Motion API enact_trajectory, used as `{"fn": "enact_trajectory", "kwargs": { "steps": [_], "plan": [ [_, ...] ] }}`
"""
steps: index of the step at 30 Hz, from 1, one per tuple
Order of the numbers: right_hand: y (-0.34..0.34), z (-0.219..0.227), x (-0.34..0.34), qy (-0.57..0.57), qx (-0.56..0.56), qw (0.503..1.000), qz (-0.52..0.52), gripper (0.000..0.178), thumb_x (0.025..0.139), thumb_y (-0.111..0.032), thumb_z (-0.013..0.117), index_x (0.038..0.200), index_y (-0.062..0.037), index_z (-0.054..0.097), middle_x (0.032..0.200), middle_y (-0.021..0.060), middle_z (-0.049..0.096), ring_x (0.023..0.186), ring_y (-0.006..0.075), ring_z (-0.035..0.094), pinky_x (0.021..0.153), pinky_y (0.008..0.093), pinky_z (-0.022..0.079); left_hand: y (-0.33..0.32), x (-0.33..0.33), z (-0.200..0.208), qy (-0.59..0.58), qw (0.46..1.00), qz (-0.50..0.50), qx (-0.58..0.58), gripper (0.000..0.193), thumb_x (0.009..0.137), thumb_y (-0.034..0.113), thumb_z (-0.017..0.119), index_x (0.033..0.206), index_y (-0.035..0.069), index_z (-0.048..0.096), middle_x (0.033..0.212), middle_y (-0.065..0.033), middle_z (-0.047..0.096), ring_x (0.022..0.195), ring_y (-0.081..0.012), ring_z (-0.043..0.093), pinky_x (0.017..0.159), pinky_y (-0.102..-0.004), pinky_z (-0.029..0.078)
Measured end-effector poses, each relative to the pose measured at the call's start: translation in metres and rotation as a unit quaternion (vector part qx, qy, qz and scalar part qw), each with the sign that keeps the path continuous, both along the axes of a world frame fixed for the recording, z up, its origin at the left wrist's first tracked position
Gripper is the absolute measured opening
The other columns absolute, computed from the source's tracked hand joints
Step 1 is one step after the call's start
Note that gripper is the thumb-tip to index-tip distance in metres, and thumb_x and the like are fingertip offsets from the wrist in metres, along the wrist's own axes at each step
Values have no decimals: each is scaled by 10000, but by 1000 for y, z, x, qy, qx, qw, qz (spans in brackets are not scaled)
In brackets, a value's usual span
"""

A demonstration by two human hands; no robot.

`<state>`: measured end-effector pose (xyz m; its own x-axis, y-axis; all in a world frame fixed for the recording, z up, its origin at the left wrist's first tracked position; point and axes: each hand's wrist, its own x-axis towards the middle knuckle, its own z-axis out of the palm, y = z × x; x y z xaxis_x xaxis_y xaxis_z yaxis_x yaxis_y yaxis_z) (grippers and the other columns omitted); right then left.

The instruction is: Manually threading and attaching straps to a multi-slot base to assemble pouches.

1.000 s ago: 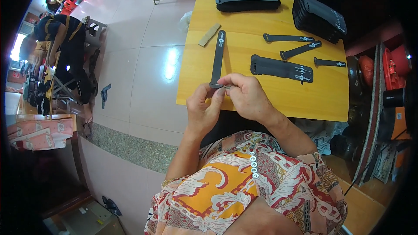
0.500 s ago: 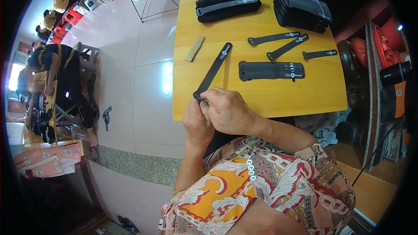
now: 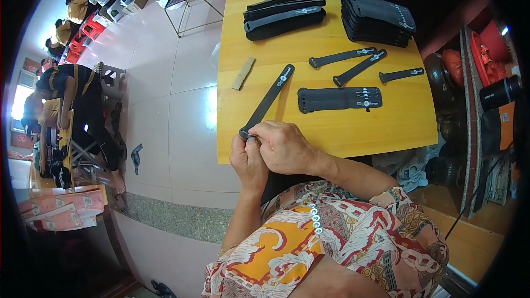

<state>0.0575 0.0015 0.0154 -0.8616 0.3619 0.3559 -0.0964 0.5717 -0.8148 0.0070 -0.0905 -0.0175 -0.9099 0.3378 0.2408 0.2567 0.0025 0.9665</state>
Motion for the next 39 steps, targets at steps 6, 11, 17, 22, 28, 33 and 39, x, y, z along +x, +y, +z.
{"fn": "enact_trajectory", "kwargs": {
  "steps": [6, 11, 17, 22, 28, 33, 39],
  "plan": [
    [4, -2, -7, 62, 158, 985, 11, 140, 718, -64, 548, 841, -3, 577, 672, 136, 528, 601, 300, 550, 527, 389, 450, -5, -6, 6, -95, 995, -8, 13, 160, 864, 55, 436, 767, -14, 542, 646, 17, 500, 602, -59, 440, 510, -233, 372],
    [9, -2, -14, 109, 295, 949, -24, 203, 724, -124, 561, 888, -4, 566, 675, 93, 461, 608, 241, 517, 508, 341, 425, 1, -12, 7, -162, 981, -7, 105, 146, 837, 24, 438, 754, -8, 554, 659, 40, 487, 584, -34, 423, 486, -202, 342],
    [13, 0, -23, 99, 263, 959, -31, 194, 672, -141, 594, 795, -18, 508, 700, 121, 445, 608, 277, 510, 505, 366, 423, 2, -8, 3, -151, 982, -15, 112, 152, 827, 17, 449, 706, 0, 540, 661, 27, 509, 587, -36, 425, 508, -196, 361],
    [14, 2, -23, 74, 201, 976, -21, 166, 670, -119, 595, 787, -23, 529, 701, 138, 463, 617, 298, 527, 517, 386, 431, 0, -8, 0, -148, 981, -12, 125, 147, 821, 14, 461, 697, -7, 537, 672, 15, 507, 615, -42, 430, 529, -200, 367],
    [30, -4, -16, 41, 164, 982, 78, 243, 689, 4, 534, 928, 9, 574, 747, 141, 513, 652, 300, 543, 565, 384, 453, -9, -16, 16, -348, 911, -91, 201, 192, 855, 45, 508, 1036, -20, 504, 748, -21, 548, 636, -72, 509, 597, -198, 423],
    [28, -4, -16, 66, 134, 986, 73, 83, 711, -78, 574, 777, -28, 562, 689, 128, 512, 613, 300, 542, 533, 401, 446, -11, -25, 8, -186, 964, -118, 146, 349, 876, 43, 543, 1191, -42, 417, 814, -74, 580, 642, -111, 555, 565, -208, 460],
    [23, -2, -15, 66, 110, 992, 12, 47, 706, -40, 573, 752, -29, 566, 683, 123, 536, 609, 311, 552, 535, 397, 450, -12, -21, 6, -93, 974, -157, 136, 359, 852, -34, 537, 1203, -54, 467, 754, -35, 563, 586, -81, 523, 549, -202, 463]
  ]
}}
